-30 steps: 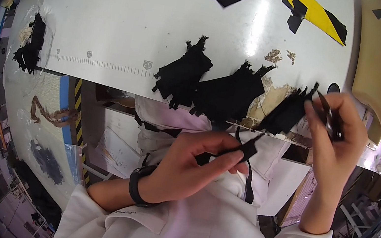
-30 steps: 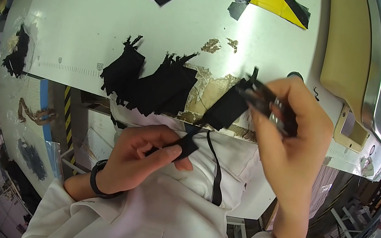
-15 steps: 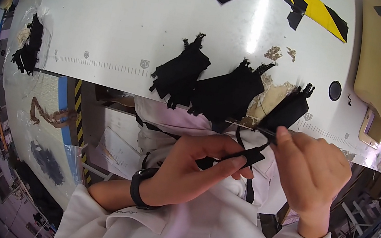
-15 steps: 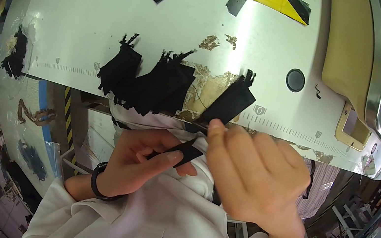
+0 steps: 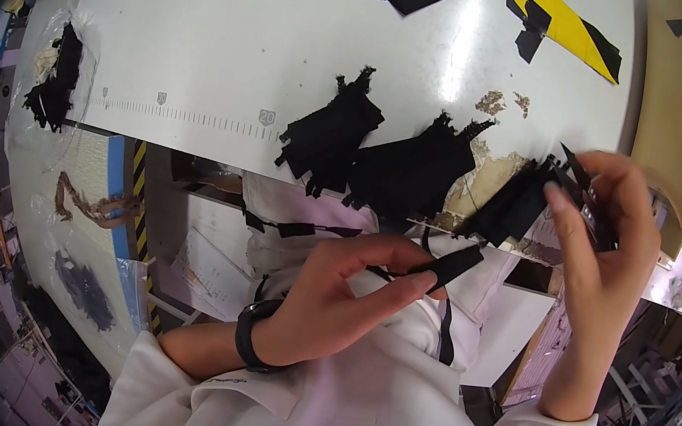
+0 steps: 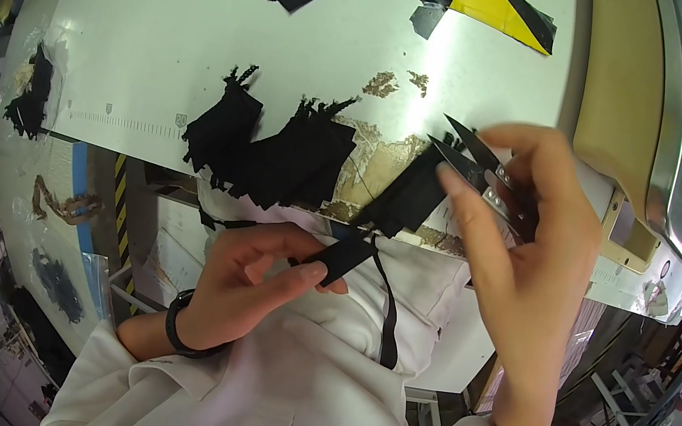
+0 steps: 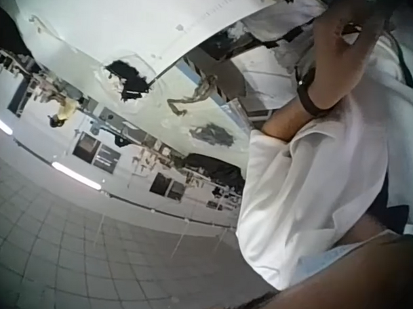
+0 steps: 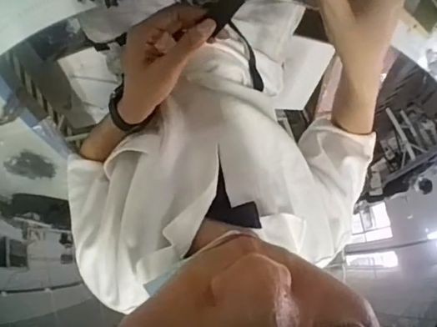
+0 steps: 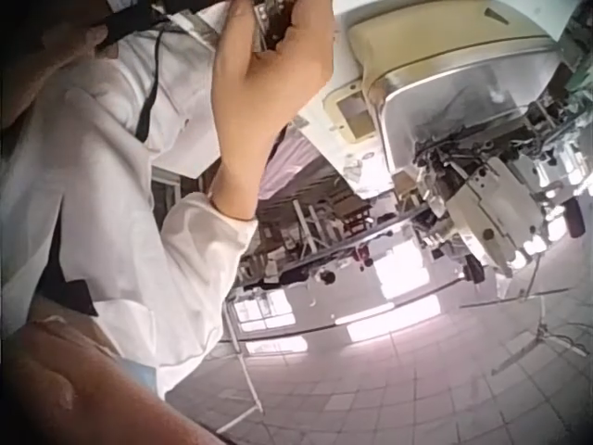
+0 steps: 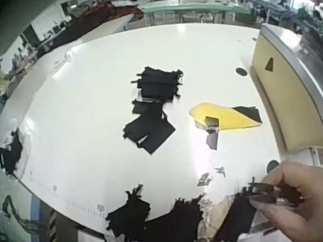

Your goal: Inspecting and sorting small black fabric pieces using thread snips at a textile manufacturing workstation.

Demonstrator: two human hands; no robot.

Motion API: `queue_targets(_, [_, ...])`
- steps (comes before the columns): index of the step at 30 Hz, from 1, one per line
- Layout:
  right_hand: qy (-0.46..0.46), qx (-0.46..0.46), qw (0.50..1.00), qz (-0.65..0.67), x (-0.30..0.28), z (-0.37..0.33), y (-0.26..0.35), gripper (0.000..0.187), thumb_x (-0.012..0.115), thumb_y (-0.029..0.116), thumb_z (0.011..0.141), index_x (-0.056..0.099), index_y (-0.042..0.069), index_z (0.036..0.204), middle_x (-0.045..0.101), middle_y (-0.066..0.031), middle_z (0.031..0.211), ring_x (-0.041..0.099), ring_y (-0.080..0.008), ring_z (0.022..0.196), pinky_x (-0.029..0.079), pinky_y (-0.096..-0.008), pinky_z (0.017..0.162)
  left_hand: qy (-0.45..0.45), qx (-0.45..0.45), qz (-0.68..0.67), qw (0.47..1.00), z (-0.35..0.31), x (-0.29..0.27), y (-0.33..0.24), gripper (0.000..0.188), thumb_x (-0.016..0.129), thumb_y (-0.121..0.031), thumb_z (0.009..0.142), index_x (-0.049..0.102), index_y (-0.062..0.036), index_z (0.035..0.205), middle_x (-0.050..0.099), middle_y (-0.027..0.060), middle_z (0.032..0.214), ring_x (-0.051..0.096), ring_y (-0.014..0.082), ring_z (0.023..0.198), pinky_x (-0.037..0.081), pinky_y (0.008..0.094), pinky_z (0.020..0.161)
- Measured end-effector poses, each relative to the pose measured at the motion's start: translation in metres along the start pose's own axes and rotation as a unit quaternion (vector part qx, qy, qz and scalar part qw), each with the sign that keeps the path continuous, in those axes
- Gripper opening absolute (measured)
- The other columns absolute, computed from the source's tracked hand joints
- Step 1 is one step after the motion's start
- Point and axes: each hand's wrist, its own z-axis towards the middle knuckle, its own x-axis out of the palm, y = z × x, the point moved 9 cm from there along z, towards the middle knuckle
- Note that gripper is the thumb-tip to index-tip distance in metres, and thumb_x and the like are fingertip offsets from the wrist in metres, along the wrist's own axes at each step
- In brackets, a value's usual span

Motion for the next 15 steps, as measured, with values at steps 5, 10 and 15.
queue_targets(5, [0.002,-0.221,0.962,-0.162,-0.009,-0.028,0.041,0.038,0.084,0.011,0.067,0.067,0.0,0.099,0.061,-0.009,0.08,0.055,-0.0201,0.06,0.04,-0.028,0.052,0.004,-0.01,-0.036,0.999,-0.001,-0.001,0.001,0.015,0.064,-0.009,0.094,0.069,0.0034,0.101,0.071,0.0053,0.091,0.062,0.0086,0.084,0.048,0.0239,0.078])
queue_targets(10, [0.074,-0.296,0.918,-0.253,0.006,-0.046,0.06,0.04,0.082,0.007,0.057,0.069,0.0,0.094,0.064,-0.0094,0.082,0.058,-0.0221,0.063,0.041,-0.0308,0.053,0.006,-0.04,-0.054,0.998,-0.004,0.001,0.003,0.016,0.064,-0.009,0.094,0.069,0.0042,0.101,0.072,0.0061,0.093,0.063,0.0098,0.086,0.049,0.0256,0.08])
queue_targets(15, [0.087,-0.315,0.907,-0.266,0.025,-0.045,0.067,0.035,0.082,0.005,0.059,0.069,0.0,0.091,0.063,-0.0097,0.081,0.057,-0.0215,0.062,0.039,-0.0299,0.051,0.009,-0.042,-0.051,0.998,-0.005,0.0,0.006,0.016,0.065,-0.009,0.093,0.069,0.0042,0.102,0.073,0.0067,0.093,0.064,0.0101,0.086,0.048,0.0256,0.081])
